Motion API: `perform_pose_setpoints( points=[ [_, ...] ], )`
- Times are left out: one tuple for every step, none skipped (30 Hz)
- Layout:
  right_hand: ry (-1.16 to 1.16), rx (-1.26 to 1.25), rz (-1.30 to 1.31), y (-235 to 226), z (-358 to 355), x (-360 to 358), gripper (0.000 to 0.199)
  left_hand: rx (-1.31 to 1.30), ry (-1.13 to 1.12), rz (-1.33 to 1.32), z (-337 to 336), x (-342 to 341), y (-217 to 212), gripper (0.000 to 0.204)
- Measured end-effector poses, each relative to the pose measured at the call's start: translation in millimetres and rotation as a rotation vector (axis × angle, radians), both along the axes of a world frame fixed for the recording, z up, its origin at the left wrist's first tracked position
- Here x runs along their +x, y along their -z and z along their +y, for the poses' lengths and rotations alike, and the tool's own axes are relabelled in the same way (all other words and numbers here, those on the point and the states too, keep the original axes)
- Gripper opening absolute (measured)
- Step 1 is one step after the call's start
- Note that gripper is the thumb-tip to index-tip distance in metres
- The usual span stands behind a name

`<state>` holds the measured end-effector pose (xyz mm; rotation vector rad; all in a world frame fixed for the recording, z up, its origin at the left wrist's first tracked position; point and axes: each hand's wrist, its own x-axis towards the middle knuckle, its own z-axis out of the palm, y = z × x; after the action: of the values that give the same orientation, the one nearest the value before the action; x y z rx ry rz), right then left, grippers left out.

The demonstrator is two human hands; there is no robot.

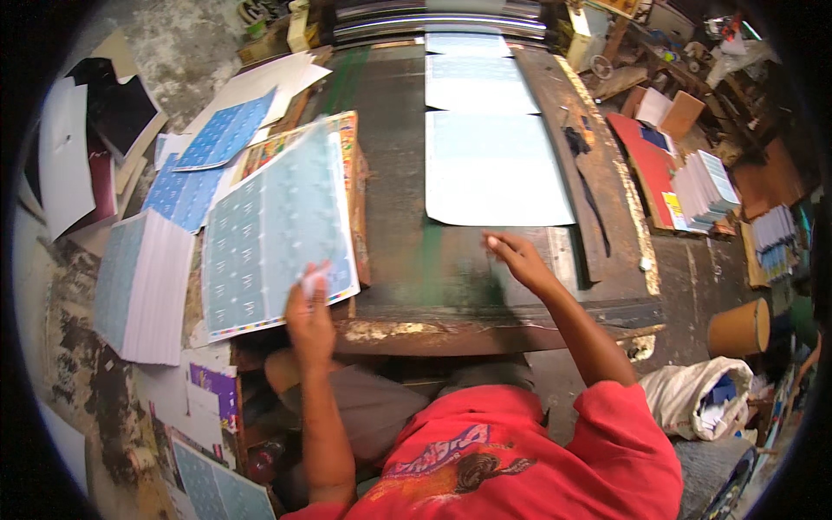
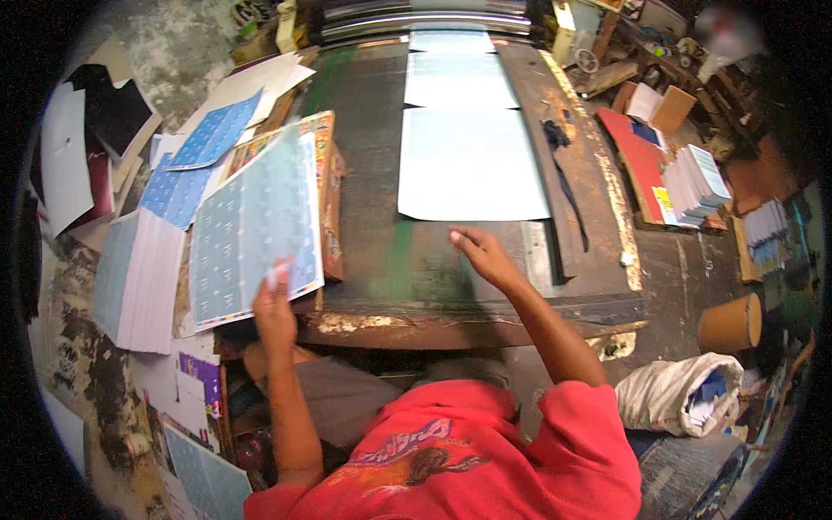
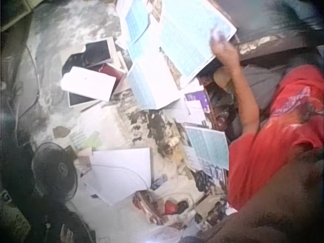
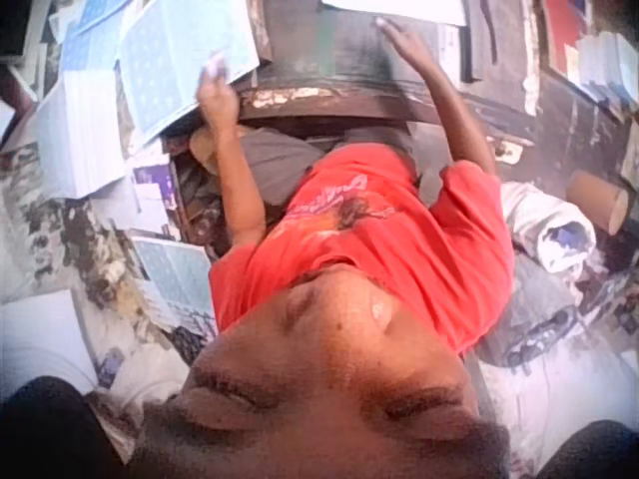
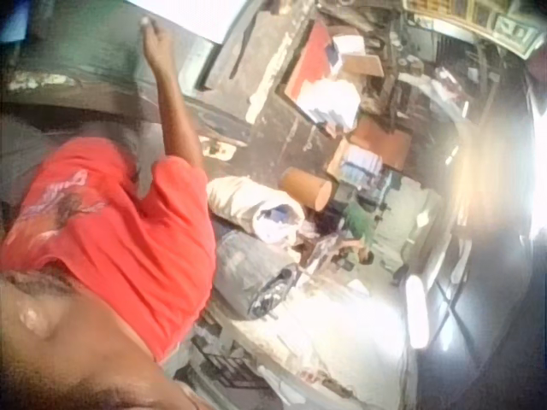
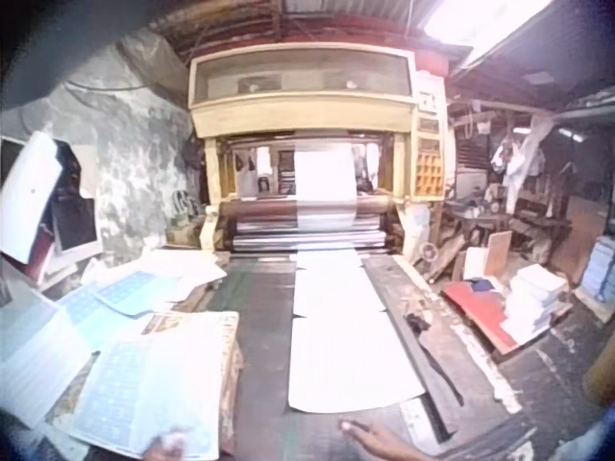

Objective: The person organizes and stacks printed paper sheets by picking them up from a pile and aligning them on a table before placing them into larger stacks.

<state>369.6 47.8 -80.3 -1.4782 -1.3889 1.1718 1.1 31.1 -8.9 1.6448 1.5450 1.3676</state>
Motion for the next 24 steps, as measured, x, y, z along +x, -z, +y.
perform_pose_setpoints(
  points=[
    [-0.027,-0.072,0.188,-3.6,-10.1,-13.5,0.057,0.000,0.056,0.140,-7.6,6.3,-7.7,0.026],
    [-0.053,-0.144,0.372,-18.6,-21.8,-27.6,0.056,0.023,0.197,0.228,-14.6,7.6,-12.9,0.024],
    [-0.070,-0.212,0.550,-27.4,-30.9,-36.3,0.056,0.021,0.306,0.316,-20.9,13.3,-17.3,0.024],
    [-0.117,-0.224,0.626,-27.8,-33.9,-44.1,0.053,0.021,0.433,0.368,-25.3,14.3,-17.0,0.025],
    [-0.154,-0.231,0.699,-28.4,-37.9,-48.5,0.051,-0.004,0.534,0.444,-30.3,16.8,-16.5,0.026],
    [-0.184,-0.236,0.763,-29.2,-43.4,-48.8,0.048,-0.026,0.641,0.511,-33.9,21.4,-15.6,0.028],
    [-0.160,-0.322,0.869,-11.1,-46.5,-47.8,0.039,0.013,0.659,0.611,-38.3,26.0,-18.1,0.034],
    [-0.169,-0.423,0.960,-26.4,-50.5,-51.8,0.031,0.050,0.664,0.708,-44.5,29.0,-22.1,0.041],
    [-0.105,-0.417,0.972,-21.5,-56.4,-57.8,0.030,0.088,0.668,0.805,-45.7,30.8,-25.1,0.048],
    [-0.041,-0.408,0.979,-15.1,-65.5,-62.6,0.028,0.075,0.585,0.808,-40.3,30.7,-25.9,0.057],
    [0.035,-0.429,1.014,-10.4,-74.5,-61.6,0.026,0.056,0.510,0.808,-31.9,30.0,-24.2,0.066],
    [0.070,-0.481,1.073,13.6,-82.4,-54.2,0.029,0.039,0.436,0.807,-21.2,28.2,-22.5,0.075],
    [0.118,-0.511,1.063,21.7,-92.9,-57.0,0.031,0.031,0.349,0.871,-11.4,16.5,-20.5,0.092],
    [0.194,-0.525,1.052,28.9,-106.3,-54.2,0.033,0.009,0.292,0.891,2.0,8.6,-9.0,0.091],
    [0.216,-0.538,1.050,39.2,-120.2,-52.4,0.035,-0.018,0.271,0.899,6.9,3.2,-6.5,0.090],
    [0.232,-0.554,1.045,48.3,-133.1,-53.0,0.038,-0.047,0.242,0.905,7.4,-0.9,-4.5,0.090],
    [0.236,-0.579,1.019,54.8,-144.0,-54.4,0.041,-0.063,0.239,0.915,4.0,-2.4,-1.4,0.087],
    [0.237,-0.575,0.996,52.4,-152.3,-55.9,0.045,-0.075,0.249,0.923,0.0,-2.3,3.3,0.084],
    [0.269,-0.583,0.979,48.6,-159.5,-54.5,0.045,-0.088,0.258,0.932,-1.8,-2.1,7.5,0.081],
    [0.302,-0.590,0.965,36.7,-165.0,-56.0,0.046,-0.096,0.267,0.912,-1.2,-3.3,10.1,0.077],
    [0.322,-0.592,0.984,38.3,-164.4,-54.9,0.047,-0.106,0.274,0.891,0.3,-4.6,11.0,0.074],
    [0.341,-0.594,1.003,41.1,-162.0,-53.6,0.048,-0.117,0.279,0.870,1.7,-5.3,12.8,0.070],
    [0.358,-0.598,1.022,43.8,-159.0,-52.1,0.050,-0.109,0.279,0.807,1.8,-5.7,15.0,0.060],
    [0.373,-0.607,1.029,44.6,-154.4,-49.8,0.052,-0.101,0.281,0.751,2.1,-5.5,16.6,0.057]
  ],
)
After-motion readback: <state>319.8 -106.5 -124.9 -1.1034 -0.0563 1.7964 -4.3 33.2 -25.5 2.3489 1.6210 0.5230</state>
